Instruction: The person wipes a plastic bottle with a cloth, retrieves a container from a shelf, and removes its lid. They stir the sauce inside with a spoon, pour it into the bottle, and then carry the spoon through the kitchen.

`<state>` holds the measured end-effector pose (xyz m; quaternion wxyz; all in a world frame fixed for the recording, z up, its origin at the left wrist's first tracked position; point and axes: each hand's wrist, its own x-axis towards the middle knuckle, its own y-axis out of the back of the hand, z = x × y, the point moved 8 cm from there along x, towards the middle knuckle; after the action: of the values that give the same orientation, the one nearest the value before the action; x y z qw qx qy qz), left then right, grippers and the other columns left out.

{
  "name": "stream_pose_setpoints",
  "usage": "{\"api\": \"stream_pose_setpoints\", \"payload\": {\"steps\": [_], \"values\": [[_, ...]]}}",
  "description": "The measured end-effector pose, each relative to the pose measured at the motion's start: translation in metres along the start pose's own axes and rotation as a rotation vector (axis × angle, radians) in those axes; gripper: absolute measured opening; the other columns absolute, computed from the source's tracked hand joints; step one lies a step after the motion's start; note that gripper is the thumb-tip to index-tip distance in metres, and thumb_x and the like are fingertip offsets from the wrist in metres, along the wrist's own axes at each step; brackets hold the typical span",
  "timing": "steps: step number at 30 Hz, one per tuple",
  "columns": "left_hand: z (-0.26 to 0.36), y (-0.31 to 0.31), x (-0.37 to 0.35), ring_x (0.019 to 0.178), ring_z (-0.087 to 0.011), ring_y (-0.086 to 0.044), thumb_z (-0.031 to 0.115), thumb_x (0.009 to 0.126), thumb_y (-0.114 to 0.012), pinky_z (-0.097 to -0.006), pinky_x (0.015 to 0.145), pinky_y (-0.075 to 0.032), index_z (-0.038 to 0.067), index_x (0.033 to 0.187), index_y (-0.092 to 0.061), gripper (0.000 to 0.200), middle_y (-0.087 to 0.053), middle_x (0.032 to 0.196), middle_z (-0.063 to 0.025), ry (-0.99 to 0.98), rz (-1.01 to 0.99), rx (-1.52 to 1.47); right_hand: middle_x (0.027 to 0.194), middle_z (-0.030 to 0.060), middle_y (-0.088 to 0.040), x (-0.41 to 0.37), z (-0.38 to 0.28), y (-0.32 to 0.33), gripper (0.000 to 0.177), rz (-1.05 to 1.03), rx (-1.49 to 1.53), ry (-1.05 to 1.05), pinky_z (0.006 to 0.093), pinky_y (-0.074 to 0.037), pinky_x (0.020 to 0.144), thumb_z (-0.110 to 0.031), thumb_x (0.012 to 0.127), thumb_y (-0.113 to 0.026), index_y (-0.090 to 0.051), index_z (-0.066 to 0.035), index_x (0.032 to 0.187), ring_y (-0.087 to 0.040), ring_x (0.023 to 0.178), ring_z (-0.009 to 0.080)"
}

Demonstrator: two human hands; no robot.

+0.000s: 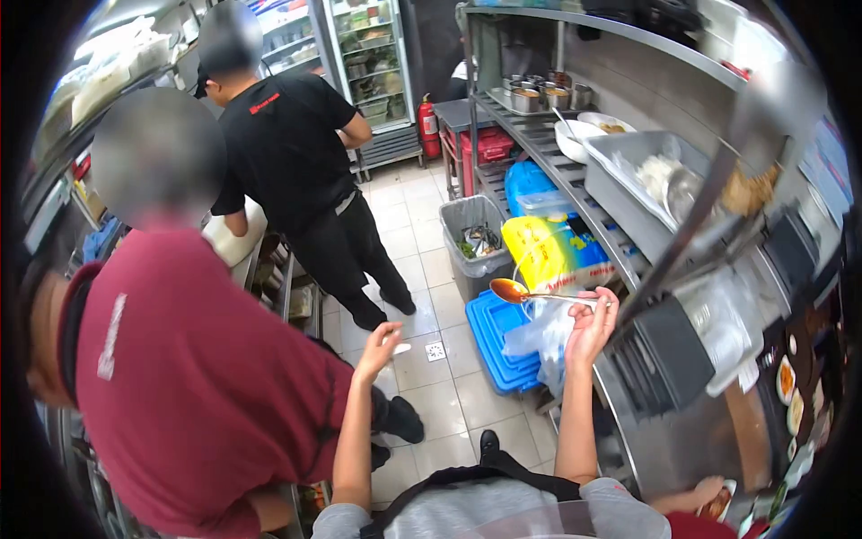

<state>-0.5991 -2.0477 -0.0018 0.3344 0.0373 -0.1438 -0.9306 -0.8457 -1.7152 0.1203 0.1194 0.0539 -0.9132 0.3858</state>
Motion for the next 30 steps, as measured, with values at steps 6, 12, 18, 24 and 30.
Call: {"api": "stream_pose_setpoints", "payload": {"steps": [6, 12, 18, 24, 30], "values": [[-0.037, 0.053, -0.011, 0.09, -0.0122, -0.052, 0.022, 0.09, -0.053, -0.0256, 0.079, -0.043, 0.006, 0.115, -0.054, 0.03, -0.055, 0.094, -0.0017, 0.318, 0.095, -0.168, 0.083, 0.01, -0.055, 0.071, 0.147, -0.078, 0.017, -0.064, 0.056, -0.179, 0.0246, -0.044, 0.053, -0.02, 0.096, -0.04, -0.045, -0.006, 0.104, -0.051, 0.057, 0.0135], [-0.065, 0.108, 0.024, 0.078, -0.009, -0.054, 0.022, 0.089, -0.053, -0.0207, 0.056, -0.043, 0.007, 0.117, -0.054, 0.031, -0.056, 0.084, -0.001, 0.532, 0.076, -0.201, 0.082, 0.0107, -0.055, 0.122, 0.264, -0.152, 0.018, -0.122, 0.065, -0.259, 0.0246, -0.045, 0.054, -0.02, 0.095, -0.04, -0.044, -0.005, 0.104, -0.051, 0.057, 0.0126], [0.007, 0.144, 0.262, 0.08, -0.0091, -0.053, 0.011, 0.087, -0.055, -0.0249, 0.077, -0.043, 0.003, 0.119, -0.051, 0.033, -0.057, 0.094, -0.0022, 0.069, 0.023, -0.117, 0.083, 0.0111, -0.055, 0.205, 0.311, -0.191, 0.018, -0.066, -0.085, -0.055, 0.0238, -0.044, 0.055, -0.019, 0.096, -0.039, -0.044, -0.005, 0.106, -0.05, 0.056, 0.0123], [0.055, 0.117, 0.534, 0.074, -0.0096, -0.05, 0.018, 0.086, -0.057, -0.0233, 0.052, -0.04, 0.011, 0.129, -0.04, 0.047, -0.056, 0.083, -0.0067, -0.081, -0.296, 0.108, 0.086, 0.0102, -0.054, 0.262, 0.342, -0.205, 0.019, 0.069, -0.218, 0.082, 0.0234, -0.044, 0.056, -0.021, 0.096, -0.039, -0.044, -0.005, 0.105, -0.05, 0.057, 0.0122], [0.083, 0.121, 0.743, 0.062, -0.0104, -0.051, 0.015, 0.086, -0.057, -0.0226, 0.048, -0.04, 0.018, 0.143, -0.008, 0.075, -0.057, 0.082, -0.0063, -0.122, -0.198, -0.241, 0.086, 0.0109, -0.054, 0.328, 0.392, -0.225, 0.019, 0.159, -0.193, 0.193, 0.0245, -0.044, 0.057, -0.021, 0.096, -0.039, -0.043, -0.005, 0.105, -0.051, 0.058, 0.0128]]}}
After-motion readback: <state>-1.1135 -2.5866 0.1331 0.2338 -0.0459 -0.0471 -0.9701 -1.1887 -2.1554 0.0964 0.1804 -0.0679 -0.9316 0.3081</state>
